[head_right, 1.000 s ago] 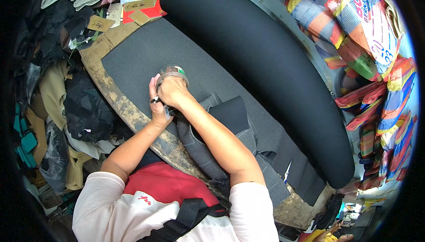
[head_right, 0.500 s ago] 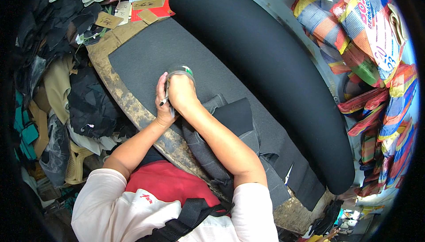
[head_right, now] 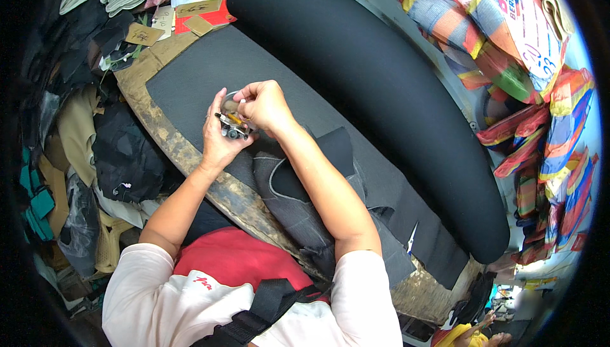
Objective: The person selects folded white material and a piece of dark fabric from a cluttered pile, wraps the white material inside the dark fabric, and ties it with a black strap. They then write on the wrapped bundle with a white marker, place it aside, and record details in a notebook using a pen.
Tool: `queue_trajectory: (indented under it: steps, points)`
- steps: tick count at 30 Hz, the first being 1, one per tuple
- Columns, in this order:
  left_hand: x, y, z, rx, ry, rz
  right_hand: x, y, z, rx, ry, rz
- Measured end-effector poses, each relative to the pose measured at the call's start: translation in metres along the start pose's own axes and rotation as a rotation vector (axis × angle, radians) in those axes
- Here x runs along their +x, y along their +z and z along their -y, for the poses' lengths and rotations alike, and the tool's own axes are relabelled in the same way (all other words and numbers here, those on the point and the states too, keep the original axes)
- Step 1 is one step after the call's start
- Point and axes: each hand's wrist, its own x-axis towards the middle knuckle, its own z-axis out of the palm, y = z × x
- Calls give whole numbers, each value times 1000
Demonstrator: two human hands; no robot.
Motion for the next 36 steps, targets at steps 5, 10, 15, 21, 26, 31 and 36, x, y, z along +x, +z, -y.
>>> queue_trajectory:
  steps: [5,10,15,21,26,31,36]
  points:
    - [3,-2,-3,59,-9,57,-1,-11,-1,60,-91,-69]
    - [8,-3,-2,97,4,100,-5,-14,10,-161,-261,-311]
    - [44,-12,18,270,4,41,-11,-40,30,404,-108,-165]
    - [79,-29,13,460,-88,-57,-61,-86,51,411,-183,-178]
    - [-2,-37,-44,-64,248,52,-162,-139,48,325,-209,-309]
    - [-37,-2,-43,-172,97,688,-274,-143,13,166,-99,-659]
    - [-40,28,-24,-178,-68,543,-371,-72,-31,-826,-330,-771]
